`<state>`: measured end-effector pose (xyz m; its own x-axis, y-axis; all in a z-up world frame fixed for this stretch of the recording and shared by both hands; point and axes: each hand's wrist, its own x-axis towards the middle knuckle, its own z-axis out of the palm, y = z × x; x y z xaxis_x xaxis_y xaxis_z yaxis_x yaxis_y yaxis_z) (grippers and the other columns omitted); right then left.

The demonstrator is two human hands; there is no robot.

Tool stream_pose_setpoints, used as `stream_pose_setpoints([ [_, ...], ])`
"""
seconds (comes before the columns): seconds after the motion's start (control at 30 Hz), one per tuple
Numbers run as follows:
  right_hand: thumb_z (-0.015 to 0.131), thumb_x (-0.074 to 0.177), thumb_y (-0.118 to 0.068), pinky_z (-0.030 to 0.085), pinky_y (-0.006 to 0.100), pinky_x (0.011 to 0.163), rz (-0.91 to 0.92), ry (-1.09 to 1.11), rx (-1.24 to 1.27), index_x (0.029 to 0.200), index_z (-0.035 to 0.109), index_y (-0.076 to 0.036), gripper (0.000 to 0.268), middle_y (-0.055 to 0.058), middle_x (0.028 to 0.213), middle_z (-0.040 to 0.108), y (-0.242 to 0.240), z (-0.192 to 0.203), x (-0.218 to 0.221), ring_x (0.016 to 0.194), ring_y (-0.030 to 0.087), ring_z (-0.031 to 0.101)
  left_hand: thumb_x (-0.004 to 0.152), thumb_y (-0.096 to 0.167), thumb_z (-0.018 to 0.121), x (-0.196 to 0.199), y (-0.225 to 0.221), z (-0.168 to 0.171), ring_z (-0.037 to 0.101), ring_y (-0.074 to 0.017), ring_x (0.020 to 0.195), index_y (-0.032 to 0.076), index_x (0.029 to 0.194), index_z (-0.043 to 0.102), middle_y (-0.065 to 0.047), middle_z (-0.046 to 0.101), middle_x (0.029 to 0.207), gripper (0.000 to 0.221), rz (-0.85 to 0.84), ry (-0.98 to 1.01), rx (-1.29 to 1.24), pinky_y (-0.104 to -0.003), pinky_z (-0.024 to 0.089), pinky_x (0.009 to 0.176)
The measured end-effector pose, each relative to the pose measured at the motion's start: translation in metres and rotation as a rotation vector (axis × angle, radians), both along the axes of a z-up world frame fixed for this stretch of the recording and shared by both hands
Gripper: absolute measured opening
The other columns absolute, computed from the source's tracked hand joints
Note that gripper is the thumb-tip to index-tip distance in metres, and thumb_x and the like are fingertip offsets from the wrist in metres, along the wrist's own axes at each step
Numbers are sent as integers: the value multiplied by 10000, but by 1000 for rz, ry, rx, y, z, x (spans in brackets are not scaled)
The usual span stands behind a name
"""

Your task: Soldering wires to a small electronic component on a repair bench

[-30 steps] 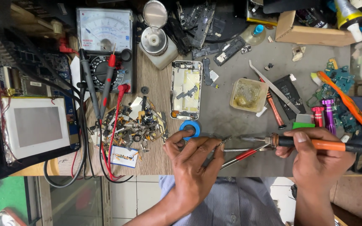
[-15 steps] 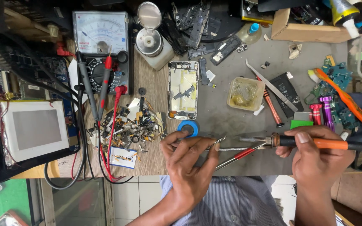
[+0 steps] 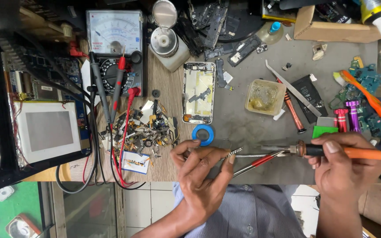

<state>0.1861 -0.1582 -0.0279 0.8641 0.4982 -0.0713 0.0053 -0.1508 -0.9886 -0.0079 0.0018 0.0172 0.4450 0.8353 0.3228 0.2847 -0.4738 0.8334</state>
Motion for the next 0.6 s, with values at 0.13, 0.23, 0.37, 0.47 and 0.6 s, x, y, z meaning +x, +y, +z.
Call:
stream_pose_setpoints([
  [0.13, 597, 978, -100, 441, 254, 426, -88, -5, -47, 976, 589, 80, 180, 220, 859, 618, -4, -7, 2, 465, 224, 510, 851, 130, 815, -8, -2, 9, 648, -130, 842, 150, 893, 725, 39, 744, 888, 102, -53, -6, 42, -387, 360, 1016],
  [0.23, 586, 993, -36, 445, 273, 450, -26, -24, -42, 980, 576, 128, 166, 266, 894, 635, -1, -2, -2, 480, 241, 513, 842, 118, 823, -17, -8, 14, 577, -186, 952, 140, 910, 757, 43, 728, 889, 97, -65, 3, -81, -344, 422, 946],
  [0.37, 576, 995, -64, 441, 276, 461, -48, -54, -71, 924, 576, 97, 175, 226, 845, 618, 5, 4, -3, 511, 253, 556, 865, 177, 796, -28, -15, 15, 564, -177, 932, 140, 911, 790, 37, 745, 885, 59, -166, 52, -319, -303, 461, 865],
  [0.47, 593, 994, -64, 457, 269, 462, -26, -17, -65, 929, 576, 101, 178, 233, 871, 632, 5, 5, -5, 488, 222, 516, 826, 142, 819, -27, -22, 10, 569, -182, 944, 166, 907, 810, 55, 722, 859, 84, -130, 125, -329, -296, 476, 859],
  [0.6, 583, 997, -57, 468, 272, 467, 29, -40, -14, 928, 566, 108, 180, 235, 892, 620, 4, 5, -6, 500, 227, 517, 829, 122, 807, -16, -23, 16, 567, -172, 910, 138, 907, 793, 36, 709, 826, 81, -95, 122, -285, -289, 480, 827],
])
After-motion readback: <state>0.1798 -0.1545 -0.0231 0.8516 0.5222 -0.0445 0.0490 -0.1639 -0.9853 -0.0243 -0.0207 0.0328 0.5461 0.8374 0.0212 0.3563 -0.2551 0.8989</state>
